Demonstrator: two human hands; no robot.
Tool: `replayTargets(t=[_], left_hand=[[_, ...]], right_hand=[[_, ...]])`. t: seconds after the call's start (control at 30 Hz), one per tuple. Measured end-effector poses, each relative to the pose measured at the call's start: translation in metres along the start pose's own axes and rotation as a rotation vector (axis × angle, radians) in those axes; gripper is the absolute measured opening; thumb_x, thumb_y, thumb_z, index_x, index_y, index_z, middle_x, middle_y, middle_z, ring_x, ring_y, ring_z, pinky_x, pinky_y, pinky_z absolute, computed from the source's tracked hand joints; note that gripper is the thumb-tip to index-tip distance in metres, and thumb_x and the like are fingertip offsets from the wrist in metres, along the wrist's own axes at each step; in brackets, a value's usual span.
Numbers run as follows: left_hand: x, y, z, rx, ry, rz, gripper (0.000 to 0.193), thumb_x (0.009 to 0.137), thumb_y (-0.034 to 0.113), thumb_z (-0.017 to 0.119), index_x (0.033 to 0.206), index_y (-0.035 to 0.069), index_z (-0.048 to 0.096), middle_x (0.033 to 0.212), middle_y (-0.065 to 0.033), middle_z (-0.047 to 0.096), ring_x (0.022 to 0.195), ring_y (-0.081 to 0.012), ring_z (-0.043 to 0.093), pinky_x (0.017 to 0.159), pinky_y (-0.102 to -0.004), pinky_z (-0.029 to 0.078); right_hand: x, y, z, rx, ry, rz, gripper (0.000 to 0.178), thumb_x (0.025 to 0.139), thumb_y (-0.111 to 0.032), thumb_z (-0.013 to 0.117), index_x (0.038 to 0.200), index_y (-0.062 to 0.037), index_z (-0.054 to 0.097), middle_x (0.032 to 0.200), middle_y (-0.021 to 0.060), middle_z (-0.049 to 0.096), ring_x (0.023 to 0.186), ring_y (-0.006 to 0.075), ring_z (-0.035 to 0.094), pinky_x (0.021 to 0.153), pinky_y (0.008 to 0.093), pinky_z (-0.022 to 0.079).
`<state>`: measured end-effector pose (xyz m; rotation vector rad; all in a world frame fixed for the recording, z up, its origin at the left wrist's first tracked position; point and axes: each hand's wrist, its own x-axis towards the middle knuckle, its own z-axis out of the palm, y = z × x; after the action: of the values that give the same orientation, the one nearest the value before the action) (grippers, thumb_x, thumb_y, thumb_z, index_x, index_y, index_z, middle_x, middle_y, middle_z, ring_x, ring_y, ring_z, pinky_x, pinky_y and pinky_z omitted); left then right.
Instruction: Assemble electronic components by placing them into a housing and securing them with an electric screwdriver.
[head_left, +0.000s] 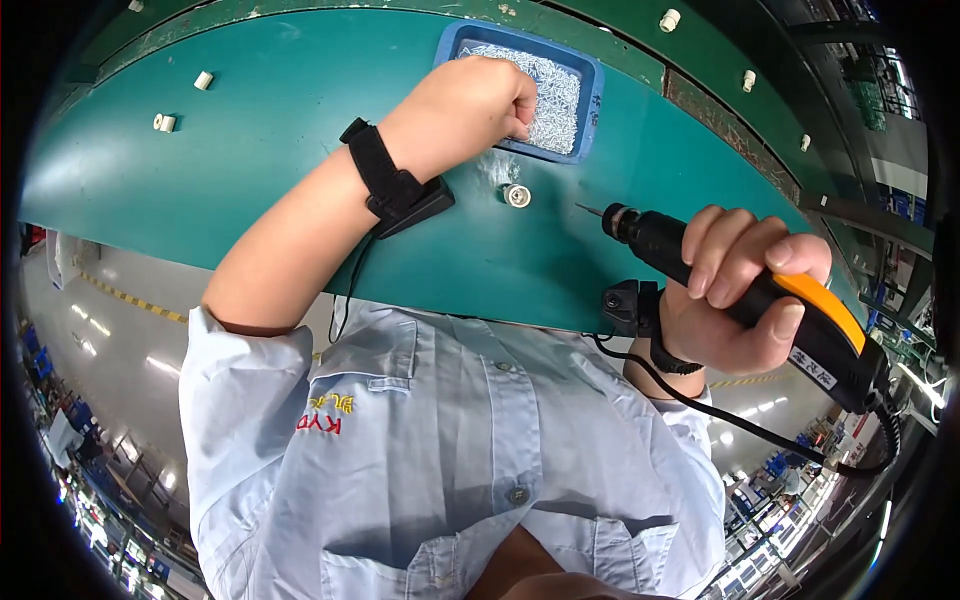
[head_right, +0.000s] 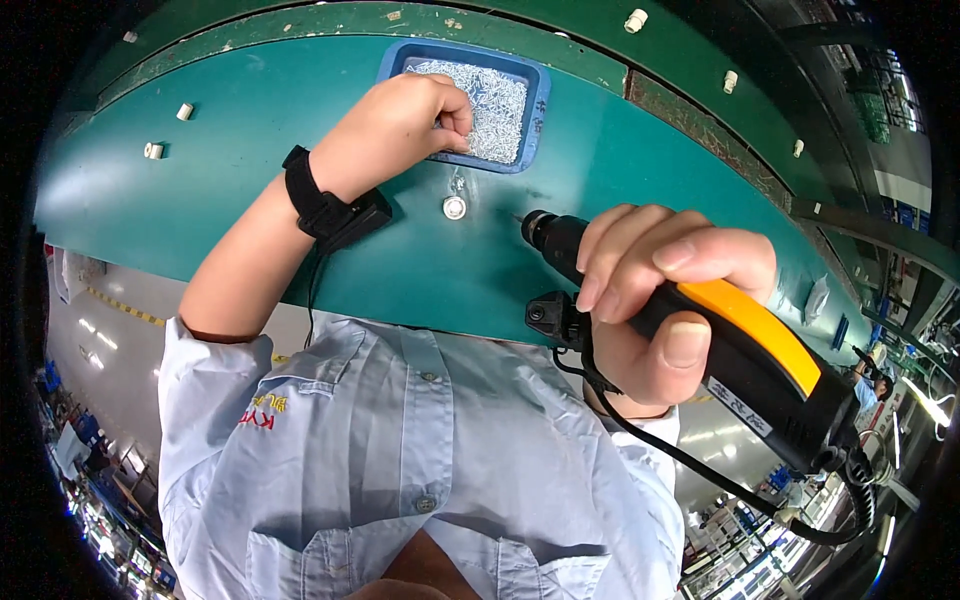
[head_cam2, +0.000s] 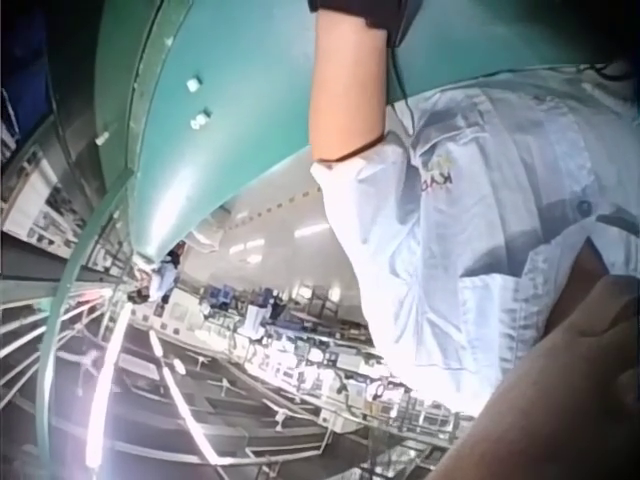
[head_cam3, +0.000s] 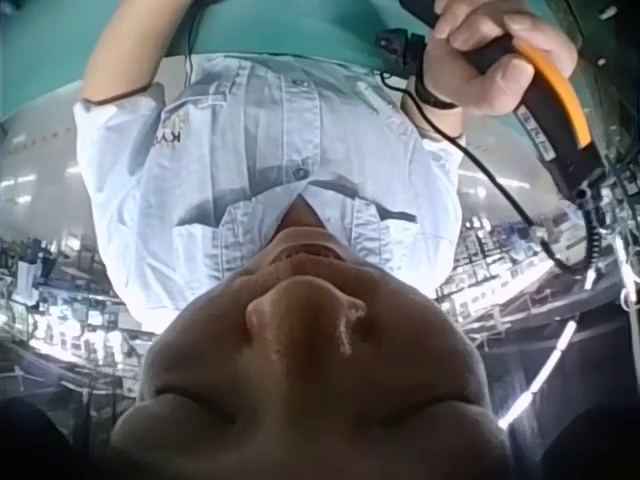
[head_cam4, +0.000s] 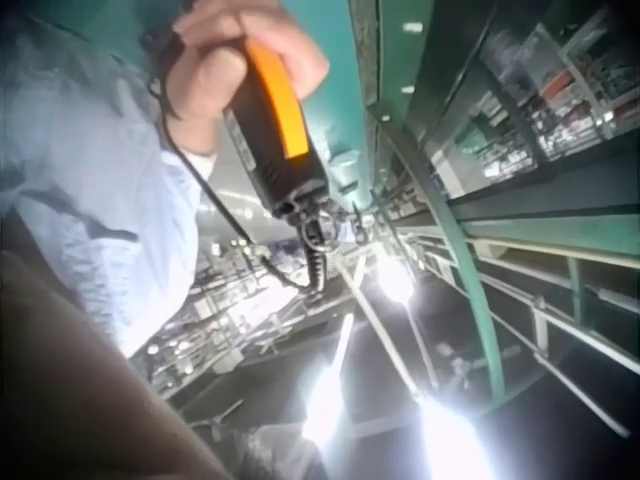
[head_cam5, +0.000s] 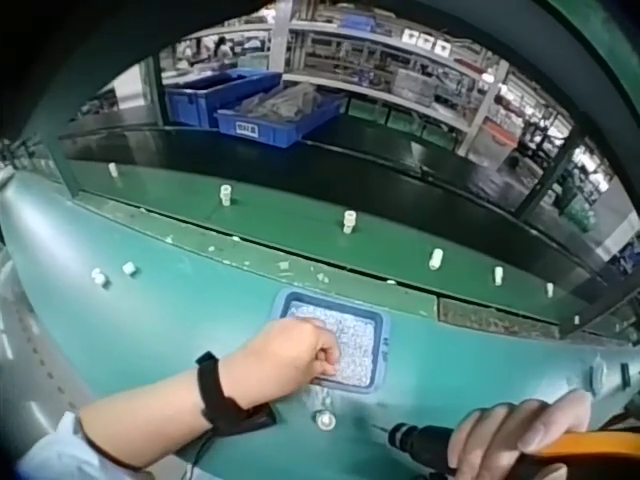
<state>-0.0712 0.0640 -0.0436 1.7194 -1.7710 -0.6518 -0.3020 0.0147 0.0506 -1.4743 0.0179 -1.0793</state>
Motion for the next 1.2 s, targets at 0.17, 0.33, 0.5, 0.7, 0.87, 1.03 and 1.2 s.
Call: replayTargets(t=[0.17, 0.33, 0.5, 0.7, 0.87, 1.03, 1.2], left_hand=[[0.001, -0.002, -0.004, -0.051, 0.135, 0.045, 0.009, 0.079, 0.008, 0.07, 0.086, 0.003, 0.069, 0.084, -0.013, 0.067, 0.075, -0.0308, 0.064, 0.07, -0.0392, 0.051], [-0.001, -0.003, 0.001, -0.114, 0.279, 0.024, 0.006, 0.081, 0.007, 0.066, 0.086, 0.003, 0.068, 0.084, -0.0144, 0.067, 0.076, -0.0318, 0.065, 0.069, -0.0387, 0.052], [-0.003, -0.005, 0.0, -0.064, 0.286, 0.039, 0.01, 0.083, 0.006, 0.065, 0.092, 0.002, 0.067, 0.086, -0.0157, 0.067, 0.076, -0.0325, 0.065, 0.069, -0.0384, 0.052], [-0.004, -0.005, 0.001, -0.047, 0.301, 0.046, 0.013, 0.083, 0.005, 0.065, 0.096, 0.001, 0.064, 0.083, -0.016, 0.065, 0.077, -0.0344, 0.064, 0.07, -0.0399, 0.051], [-0.003, -0.006, 0.009, 0.068, 0.328, 0.21, 0.01, 0.082, 0.004, 0.065, 0.09, 0.001, 0.063, 0.081, -0.0152, 0.063, 0.078, -0.0352, 0.062, 0.071, -0.0412, 0.05], [0.0, -0.009, 0.003, -0.026, -0.006, -0.005, 0.014, 0.069, 0.001, 0.074, 0.077, 0.001, 0.063, 0.078, -0.0132, 0.06, 0.075, -0.0323, 0.061, 0.066, -0.0392, 0.048], [0.008, -0.006, 0.003, -0.065, 0.062, 0.012, 0.015, 0.069, -0.004, 0.075, 0.081, -0.003, 0.067, 0.074, -0.0122, 0.06, 0.071, -0.0255, 0.059, 0.066, -0.0334, 0.047]], right_hand=[[-0.001, -0.001, -0.006, 0.008, 0.029, -0.012, 0.038, 0.092, -0.038, 0.064, 0.105, -0.0052, 0.05, 0.062, 0.0027, 0.052, 0.05, 0.0155, 0.05, 0.052, 0.031, 0.041], [-0.002, 0.0, -0.004, 0.002, 0.044, -0.003, 0.04, 0.091, -0.039, 0.065, 0.105, -0.005, 0.05, 0.062, 0.0025, 0.051, 0.05, 0.0154, 0.049, 0.052, 0.0311, 0.041], [-0.001, 0.0, -0.004, 0.003, 0.011, 0.006, 0.041, 0.091, -0.04, 0.065, 0.106, -0.0047, 0.05, 0.062, 0.0025, 0.051, 0.05, 0.0155, 0.05, 0.052, 0.031, 0.041], [0.002, 0.001, -0.006, 0.022, -0.004, -0.006, 0.042, 0.09, -0.041, 0.065, 0.105, -0.0044, 0.049, 0.062, 0.0024, 0.051, 0.051, 0.0154, 0.05, 0.053, 0.0314, 0.042], [0.003, -0.007, -0.003, -0.004, 0.018, -0.023, 0.042, 0.09, -0.04, 0.066, 0.104, -0.0041, 0.049, 0.062, 0.0025, 0.051, 0.052, 0.0154, 0.051, 0.053, 0.0312, 0.043], [-0.003, -0.005, 0.019, -0.088, 0.278, 0.083, 0.032, 0.09, -0.032, 0.064, 0.101, -0.006, 0.048, 0.057, 0.0013, 0.049, 0.048, 0.0147, 0.047, 0.049, 0.031, 0.039], [0.004, -0.01, -0.007, -0.094, 0.44, -0.009, 0.015, 0.089, -0.006, 0.057, 0.1, -0.0009, 0.047, 0.061, 0.0054, 0.053, 0.05, 0.0138, 0.052, 0.05, 0.0291, 0.047]])
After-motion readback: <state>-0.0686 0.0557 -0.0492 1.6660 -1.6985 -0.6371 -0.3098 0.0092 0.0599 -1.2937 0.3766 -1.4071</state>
